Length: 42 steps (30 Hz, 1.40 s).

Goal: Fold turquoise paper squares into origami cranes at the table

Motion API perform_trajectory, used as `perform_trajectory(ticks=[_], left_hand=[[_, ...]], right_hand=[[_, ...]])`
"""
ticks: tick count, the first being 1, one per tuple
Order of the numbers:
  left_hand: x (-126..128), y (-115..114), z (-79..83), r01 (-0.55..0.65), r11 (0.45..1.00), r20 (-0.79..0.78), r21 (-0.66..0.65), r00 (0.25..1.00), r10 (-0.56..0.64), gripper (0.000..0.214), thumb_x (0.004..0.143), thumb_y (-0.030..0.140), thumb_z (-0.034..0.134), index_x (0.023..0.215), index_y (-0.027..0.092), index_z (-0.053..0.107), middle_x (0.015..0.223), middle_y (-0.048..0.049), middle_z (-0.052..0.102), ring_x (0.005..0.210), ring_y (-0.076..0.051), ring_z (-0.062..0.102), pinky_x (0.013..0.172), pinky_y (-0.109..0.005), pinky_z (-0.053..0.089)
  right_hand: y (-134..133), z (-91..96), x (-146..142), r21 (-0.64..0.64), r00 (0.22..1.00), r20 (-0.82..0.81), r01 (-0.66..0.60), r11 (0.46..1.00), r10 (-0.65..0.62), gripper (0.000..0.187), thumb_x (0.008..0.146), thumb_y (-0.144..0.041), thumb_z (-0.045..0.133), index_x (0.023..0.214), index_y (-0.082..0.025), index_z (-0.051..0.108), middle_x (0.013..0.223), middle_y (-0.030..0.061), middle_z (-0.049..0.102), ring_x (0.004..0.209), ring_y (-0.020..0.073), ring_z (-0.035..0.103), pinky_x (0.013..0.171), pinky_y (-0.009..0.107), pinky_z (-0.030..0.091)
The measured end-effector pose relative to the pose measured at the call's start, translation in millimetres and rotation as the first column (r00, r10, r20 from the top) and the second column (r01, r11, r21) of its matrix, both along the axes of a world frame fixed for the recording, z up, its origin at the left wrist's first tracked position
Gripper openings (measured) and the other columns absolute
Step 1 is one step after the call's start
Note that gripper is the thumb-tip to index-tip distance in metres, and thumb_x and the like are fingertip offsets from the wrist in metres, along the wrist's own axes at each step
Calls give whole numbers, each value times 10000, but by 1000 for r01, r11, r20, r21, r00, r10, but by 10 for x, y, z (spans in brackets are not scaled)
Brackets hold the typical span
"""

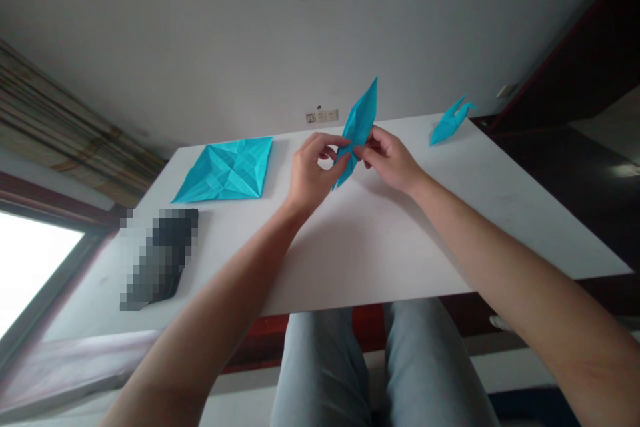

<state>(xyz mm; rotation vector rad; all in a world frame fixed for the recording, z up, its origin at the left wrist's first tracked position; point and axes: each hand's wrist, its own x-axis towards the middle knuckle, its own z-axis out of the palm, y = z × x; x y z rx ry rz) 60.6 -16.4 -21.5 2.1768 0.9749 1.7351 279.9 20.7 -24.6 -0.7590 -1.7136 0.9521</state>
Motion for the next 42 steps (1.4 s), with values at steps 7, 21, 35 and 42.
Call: perform_trajectory(ticks=[7, 21, 35, 42], left_hand=[[24, -7, -18, -37, 999, -6, 2, 999, 37, 100, 1010, 155, 859, 1059, 240, 838, 1062, -36, 886, 866, -156, 799, 817, -283, 659], [29, 28, -83, -32, 995, 88, -91, 995, 41, 310, 936, 117, 904, 1164, 259, 750, 998, 20, 854, 810, -123, 801, 773, -236, 647], [103, -138, 106, 5, 991, 81, -137, 997, 7, 297, 1084, 519, 908, 1031, 237, 831, 1025, -44, 901, 897, -174, 862, 876, -302, 710], [79, -59, 76, 24, 983, 199, -181, 980, 13, 523, 1064, 752, 861, 1061, 232, 810, 1049, -66, 894, 920, -188, 874, 836, -294, 708]], right_hand=[[-110, 28, -6, 138, 988, 128, 64, 988, -82, 363, 1056, -614, 832, 1060, -254, 782, 867, 8, 764, 779, 200, 659, 705, 349, 496], [-223, 130, -6, 262, 939, 338, -26, 965, -66, 213, 1080, -423, 714, 1023, -224, 764, 864, 23, 736, 742, 195, 601, 705, 353, 435], [-301, 198, 2, 276, 920, 357, 59, 959, -160, 323, 1050, -515, 814, 912, -278, 644, 741, -11, 643, 682, 195, 538, 678, 375, 356], [-352, 272, 10, 305, 935, 338, -2, 952, -106, 193, 1003, -422, 842, 1045, -288, 709, 820, -18, 662, 732, 194, 560, 718, 375, 401]])
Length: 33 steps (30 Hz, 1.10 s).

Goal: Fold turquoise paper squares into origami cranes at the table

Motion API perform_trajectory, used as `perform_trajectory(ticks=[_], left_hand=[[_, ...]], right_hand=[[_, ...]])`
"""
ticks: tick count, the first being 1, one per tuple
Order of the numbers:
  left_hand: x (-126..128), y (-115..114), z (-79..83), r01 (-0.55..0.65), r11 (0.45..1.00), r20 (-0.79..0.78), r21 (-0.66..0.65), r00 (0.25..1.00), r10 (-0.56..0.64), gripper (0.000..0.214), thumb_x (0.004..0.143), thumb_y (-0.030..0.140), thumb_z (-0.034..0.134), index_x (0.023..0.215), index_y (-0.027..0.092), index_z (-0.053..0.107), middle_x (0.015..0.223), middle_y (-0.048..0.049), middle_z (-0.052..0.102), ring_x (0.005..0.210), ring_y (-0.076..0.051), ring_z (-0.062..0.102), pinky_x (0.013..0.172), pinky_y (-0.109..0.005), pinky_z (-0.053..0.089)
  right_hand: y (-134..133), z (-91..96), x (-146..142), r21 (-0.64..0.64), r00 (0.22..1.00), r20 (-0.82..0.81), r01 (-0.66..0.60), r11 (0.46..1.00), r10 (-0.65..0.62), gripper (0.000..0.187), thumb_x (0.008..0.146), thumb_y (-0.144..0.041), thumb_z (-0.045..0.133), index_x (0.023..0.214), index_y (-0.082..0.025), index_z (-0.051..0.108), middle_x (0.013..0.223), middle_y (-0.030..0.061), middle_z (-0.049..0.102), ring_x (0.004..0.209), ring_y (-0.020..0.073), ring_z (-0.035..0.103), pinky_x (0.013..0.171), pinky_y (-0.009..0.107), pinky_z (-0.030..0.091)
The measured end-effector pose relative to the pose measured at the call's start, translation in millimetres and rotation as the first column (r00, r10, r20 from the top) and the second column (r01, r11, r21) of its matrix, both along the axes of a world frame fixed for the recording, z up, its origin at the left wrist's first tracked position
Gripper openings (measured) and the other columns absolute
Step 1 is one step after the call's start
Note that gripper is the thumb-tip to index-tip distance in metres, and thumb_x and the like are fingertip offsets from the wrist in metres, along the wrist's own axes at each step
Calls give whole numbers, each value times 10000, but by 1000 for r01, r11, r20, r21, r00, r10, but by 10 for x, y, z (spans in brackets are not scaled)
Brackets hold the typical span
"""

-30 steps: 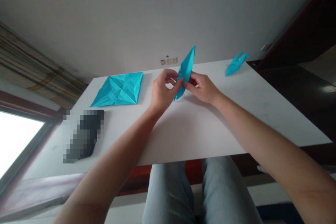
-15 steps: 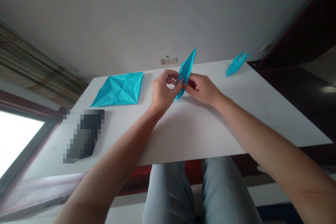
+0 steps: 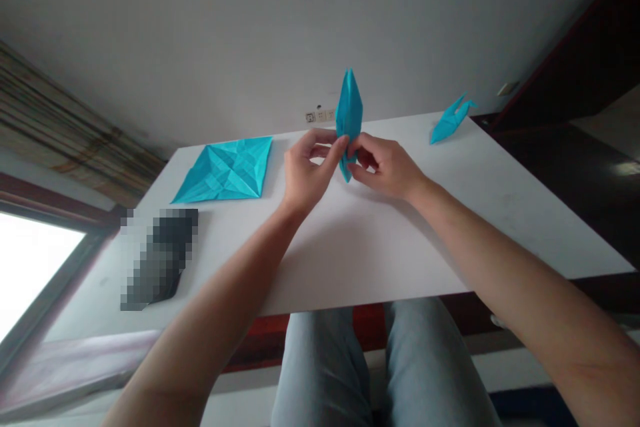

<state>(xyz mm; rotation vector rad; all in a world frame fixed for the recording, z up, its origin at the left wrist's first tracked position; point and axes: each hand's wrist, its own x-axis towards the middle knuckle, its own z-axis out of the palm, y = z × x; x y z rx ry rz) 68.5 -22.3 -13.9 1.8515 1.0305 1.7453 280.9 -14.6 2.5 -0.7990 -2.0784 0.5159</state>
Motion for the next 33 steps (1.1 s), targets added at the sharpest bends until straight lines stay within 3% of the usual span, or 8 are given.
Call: perform_trajectory(ticks=[4, 9, 15, 21, 27, 33], left_hand=[[-32, 121, -73, 19, 1000, 94, -12, 995, -18, 515, 1110, 753, 800, 1063, 240, 785, 972, -48, 861, 832, -177, 843, 751, -295, 695], [-21, 171, -108, 116, 990, 150, -76, 983, -104, 549, 1066, 786, 841, 1023, 243, 776, 964, -51, 852, 811, -182, 828, 739, -314, 714], [3, 158, -122, 190, 965, 127, -179, 978, -168, 593, 1038, 821, 846, 1015, 234, 769, 974, -60, 865, 887, -198, 844, 809, -315, 713], [-11, 102, -87, 132, 981, 56, -139, 991, -125, 615, 1053, 832, 806, 1106, 221, 854, 1010, -85, 903, 872, -204, 847, 763, -298, 675], [-2, 10, -26, 51, 994, -34, -96, 998, -54, 483, 1095, 717, 821, 1089, 241, 904, 1026, -84, 933, 923, -229, 877, 861, -340, 710], [12, -49, -1, -29, 997, -72, -68, 997, 24, 421, 1106, 648, 830, 1052, 238, 910, 1003, -71, 926, 904, -218, 868, 867, -329, 698]], right_hand=[[18, 44, 23, -19, 997, -75, -34, 999, 33, 254, 1025, -521, 873, 1081, -311, 742, 833, -12, 642, 772, 210, 551, 749, 386, 454], [86, 40, 55, -71, 959, -278, 41, 997, -60, 482, 988, -749, 905, 1115, -338, 688, 875, -6, 579, 781, 225, 536, 715, 396, 491], [110, -11, 6, -113, 965, -260, -19, 993, -12, 592, 997, -854, 853, 979, -303, 638, 894, 3, 636, 758, 202, 562, 699, 381, 486], [80, -30, -40, -97, 973, -232, -18, 995, -5, 618, 1050, -896, 748, 983, -290, 651, 869, 4, 627, 772, 206, 549, 713, 374, 459], [92, -4, -28, -22, 988, -152, 23, 1000, -26, 667, 1099, -915, 631, 884, -287, 568, 799, -2, 566, 744, 210, 479, 725, 390, 417], [74, 27, -15, 9, 996, -86, 18, 1000, -17, 623, 1107, -843, 694, 867, -283, 568, 819, 11, 592, 764, 216, 512, 746, 401, 430]])
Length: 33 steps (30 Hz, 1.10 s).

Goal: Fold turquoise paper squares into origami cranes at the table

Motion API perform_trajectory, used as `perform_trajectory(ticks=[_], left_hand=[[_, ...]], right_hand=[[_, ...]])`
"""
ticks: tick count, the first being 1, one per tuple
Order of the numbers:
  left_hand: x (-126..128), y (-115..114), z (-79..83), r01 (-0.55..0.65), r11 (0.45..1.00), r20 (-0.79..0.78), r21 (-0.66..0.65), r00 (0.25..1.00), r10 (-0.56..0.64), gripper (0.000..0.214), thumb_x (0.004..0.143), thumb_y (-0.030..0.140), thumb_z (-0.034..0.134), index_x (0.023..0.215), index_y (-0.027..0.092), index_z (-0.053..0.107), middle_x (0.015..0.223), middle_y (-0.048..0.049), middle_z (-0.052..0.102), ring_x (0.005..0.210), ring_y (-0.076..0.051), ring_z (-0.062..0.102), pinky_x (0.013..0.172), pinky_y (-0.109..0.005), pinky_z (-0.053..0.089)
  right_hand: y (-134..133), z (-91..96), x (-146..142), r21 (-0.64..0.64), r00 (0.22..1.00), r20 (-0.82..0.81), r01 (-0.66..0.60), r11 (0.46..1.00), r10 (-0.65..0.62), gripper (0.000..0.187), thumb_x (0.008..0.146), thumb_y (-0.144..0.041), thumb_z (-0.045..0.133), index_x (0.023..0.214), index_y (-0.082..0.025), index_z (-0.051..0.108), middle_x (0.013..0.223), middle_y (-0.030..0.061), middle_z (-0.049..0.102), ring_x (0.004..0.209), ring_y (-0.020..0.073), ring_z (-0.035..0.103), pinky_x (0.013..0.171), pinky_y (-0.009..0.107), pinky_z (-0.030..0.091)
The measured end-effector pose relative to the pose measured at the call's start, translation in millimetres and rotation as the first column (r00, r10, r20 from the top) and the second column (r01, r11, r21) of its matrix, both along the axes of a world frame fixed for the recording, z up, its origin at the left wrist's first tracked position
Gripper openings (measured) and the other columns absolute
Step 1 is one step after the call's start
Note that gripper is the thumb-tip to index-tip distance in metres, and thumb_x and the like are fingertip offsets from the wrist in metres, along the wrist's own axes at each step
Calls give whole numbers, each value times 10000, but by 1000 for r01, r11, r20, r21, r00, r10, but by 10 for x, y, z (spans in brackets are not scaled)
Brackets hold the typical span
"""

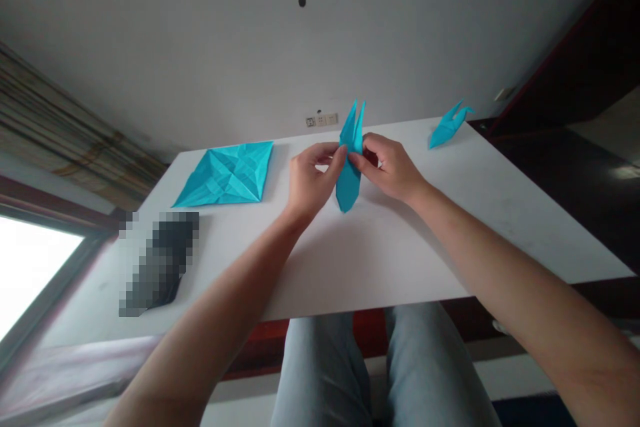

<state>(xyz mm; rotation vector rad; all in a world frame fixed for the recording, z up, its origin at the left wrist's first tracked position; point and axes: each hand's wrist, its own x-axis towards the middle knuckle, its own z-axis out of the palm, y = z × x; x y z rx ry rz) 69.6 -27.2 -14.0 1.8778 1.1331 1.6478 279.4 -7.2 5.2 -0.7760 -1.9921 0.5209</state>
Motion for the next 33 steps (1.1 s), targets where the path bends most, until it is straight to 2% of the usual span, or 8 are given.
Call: perform_trajectory(ticks=[5, 8, 12, 17, 20, 24, 28, 33], left_hand=[[-21, 104, -26, 104, 993, 111, -53, 989, -98, 567, 1099, 789, 779, 1042, 230, 860, 971, -72, 890, 940, -232, 844, 820, -327, 683], [-33, 175, -56, 186, 979, 186, -82, 968, -169, 628, 1077, 861, 758, 1030, 238, 818, 955, -58, 858, 913, -209, 821, 820, -326, 692], [-47, 220, -98, 222, 966, 210, -135, 959, -192, 645, 1075, 898, 723, 1038, 255, 767, 963, -51, 835, 923, -199, 824, 823, -324, 714], [-65, 263, -157, 216, 962, 217, -167, 960, -177, 625, 1095, 907, 683, 1137, 284, 714, 953, -31, 823, 839, -179, 806, 760, -307, 693], [-60, 254, -159, 254, 948, 331, -191, 926, -182, 570, 1064, 850, 794, 1208, 319, 641, 921, 15, 821, 752, -154, 767, 718, -278, 650], [-35, 176, -69, 367, 907, 536, -207, 818, -209, 551, 980, 689, 990, 1139, 308, 624, 849, 65, 780, 715, -128, 730, 717, -239, 619], [-8, 114, 28, 420, 872, 573, -250, 790, -216, 473, 976, 566, 1031, 1058, 262, 677, 902, 40, 788, 747, -115, 728, 727, -223, 608], [7, 94, 30, 470, 860, 536, -196, 786, -308, 540, 908, 630, 1069, 1023, 227, 729, 972, -1, 797, 864, -139, 761, 793, -243, 617]], right_hand=[[-20, -14, -28, -13, 987, -157, 9, 1000, -11, 600, 996, -874, 831, 947, -291, 695, 1039, 63, 677, 933, 252, 625, 771, 391, 543], [-18, -41, -52, -109, 964, -265, -40, 993, 10, 614, 935, -881, 893, 973, -293, 721, 1157, 76, 706, 1098, 276, 697, 814, 373, 611], [-4, -65, -76, -263, 942, -329, -152, 953, 59, 622, 882, -842, 968, 1000, -293, 700, 1039, 31, 733, 960, 233, 708, 824, 365, 634], [8, -46, -69, -260, 915, -389, -223, 940, 109, 533, 1019, -804, 834, 1111, -285, 760, 1046, 31, 757, 956, 219, 720, 829, 354, 664], [11, -43, -61, -295, 897, -421, -279, 914, 138, 476, 1031, -717, 856, 1258, -309, 760, 1146, 25, 772, 986, 208, 742, 802, 322, 673], [26, -87, -71, -324, 866, -467, -357, 876, 179, 493, 1063, -704, 838, 1382, -354, 702, 1184, 7, 760, 978, 190, 756, 754, 283, 679], [62, -154, -88, -282, 884, -436, -315, 906, 171, 564, 999, -702, 947, 1336, -355, 658, 1179, 4, 725, 910, 167, 724, 695, 262, 671], [113, -203, -104, -240, 895, -426, -251, 938, 131, 611, 946, -735, 991, 1201, -341, 600, 1135, -26, 676, 721, 111, 585, 629, 269, 642]])
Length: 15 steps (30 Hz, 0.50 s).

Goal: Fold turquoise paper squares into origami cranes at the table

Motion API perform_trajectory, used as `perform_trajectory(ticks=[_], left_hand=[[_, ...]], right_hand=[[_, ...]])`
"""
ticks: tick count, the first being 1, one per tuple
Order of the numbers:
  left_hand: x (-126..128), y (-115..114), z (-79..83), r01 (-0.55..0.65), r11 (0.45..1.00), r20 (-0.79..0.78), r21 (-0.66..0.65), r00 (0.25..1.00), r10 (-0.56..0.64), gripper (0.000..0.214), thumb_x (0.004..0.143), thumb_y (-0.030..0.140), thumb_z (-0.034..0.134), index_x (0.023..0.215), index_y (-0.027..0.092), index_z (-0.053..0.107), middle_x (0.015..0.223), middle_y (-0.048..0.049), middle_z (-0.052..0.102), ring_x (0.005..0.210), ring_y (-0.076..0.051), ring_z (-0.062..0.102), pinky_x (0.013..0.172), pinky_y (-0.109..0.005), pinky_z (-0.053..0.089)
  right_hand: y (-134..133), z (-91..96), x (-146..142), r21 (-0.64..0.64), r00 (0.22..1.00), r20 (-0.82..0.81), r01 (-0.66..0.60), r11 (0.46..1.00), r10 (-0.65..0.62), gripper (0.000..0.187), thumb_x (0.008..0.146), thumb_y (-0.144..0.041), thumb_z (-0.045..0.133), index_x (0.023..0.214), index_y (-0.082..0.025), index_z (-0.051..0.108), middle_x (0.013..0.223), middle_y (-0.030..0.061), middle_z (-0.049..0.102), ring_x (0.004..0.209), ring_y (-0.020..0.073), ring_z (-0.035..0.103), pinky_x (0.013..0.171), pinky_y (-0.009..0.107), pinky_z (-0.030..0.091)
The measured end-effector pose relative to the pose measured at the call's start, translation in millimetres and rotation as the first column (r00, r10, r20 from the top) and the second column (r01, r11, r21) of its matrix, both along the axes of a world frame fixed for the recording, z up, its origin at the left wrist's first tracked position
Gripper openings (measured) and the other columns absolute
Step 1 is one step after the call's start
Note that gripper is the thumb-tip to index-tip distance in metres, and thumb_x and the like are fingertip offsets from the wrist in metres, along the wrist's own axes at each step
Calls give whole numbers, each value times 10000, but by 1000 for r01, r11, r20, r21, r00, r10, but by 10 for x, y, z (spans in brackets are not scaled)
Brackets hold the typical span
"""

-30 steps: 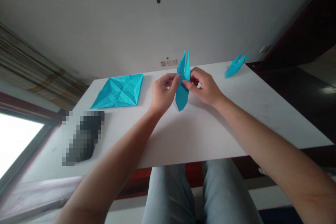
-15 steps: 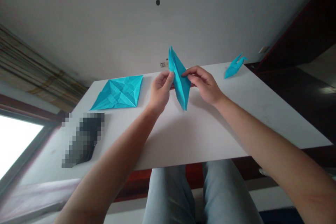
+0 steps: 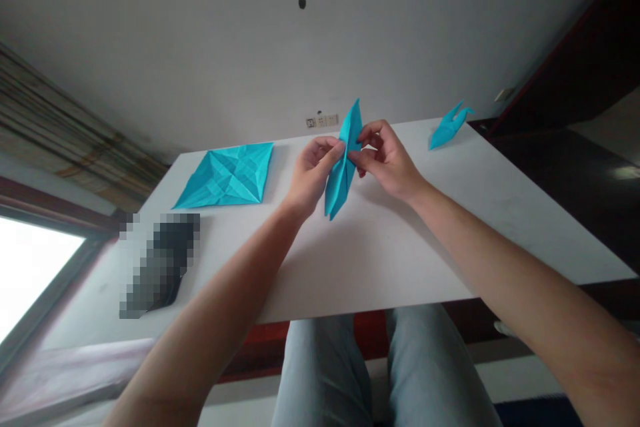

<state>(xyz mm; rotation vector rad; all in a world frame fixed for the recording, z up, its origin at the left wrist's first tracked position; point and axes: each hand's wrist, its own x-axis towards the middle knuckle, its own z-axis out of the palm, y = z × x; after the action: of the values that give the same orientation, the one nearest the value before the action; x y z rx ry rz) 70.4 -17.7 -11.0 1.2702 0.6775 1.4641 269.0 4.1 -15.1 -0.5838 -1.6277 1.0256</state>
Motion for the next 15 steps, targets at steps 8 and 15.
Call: perform_trajectory(ticks=[8, 15], left_hand=[[-2, -24, -12, 78, 997, -54, 23, 996, -77, 688, 785, 679, 1133, 1067, 230, 694, 1115, -29, 818, 937, -159, 812, 868, -280, 669], [4, -31, -45, -27, 998, -94, 54, 995, 32, 704, 793, 536, 1156, 1137, 259, 609, 1164, 1, 751, 802, -115, 787, 681, -241, 647]], right_hand=[[-23, 17, 5, 15, 1000, -16, 26, 1000, -26, 603, 955, -752, 971, 1129, -328, 579, 891, -60, 607, 663, 136, 603, 577, 295, 597], [-64, 66, 1, -102, 999, -28, 37, 994, -40, 707, 927, -838, 946, 1254, -334, 574, 864, -70, 707, 707, 154, 699, 588, 262, 582]])
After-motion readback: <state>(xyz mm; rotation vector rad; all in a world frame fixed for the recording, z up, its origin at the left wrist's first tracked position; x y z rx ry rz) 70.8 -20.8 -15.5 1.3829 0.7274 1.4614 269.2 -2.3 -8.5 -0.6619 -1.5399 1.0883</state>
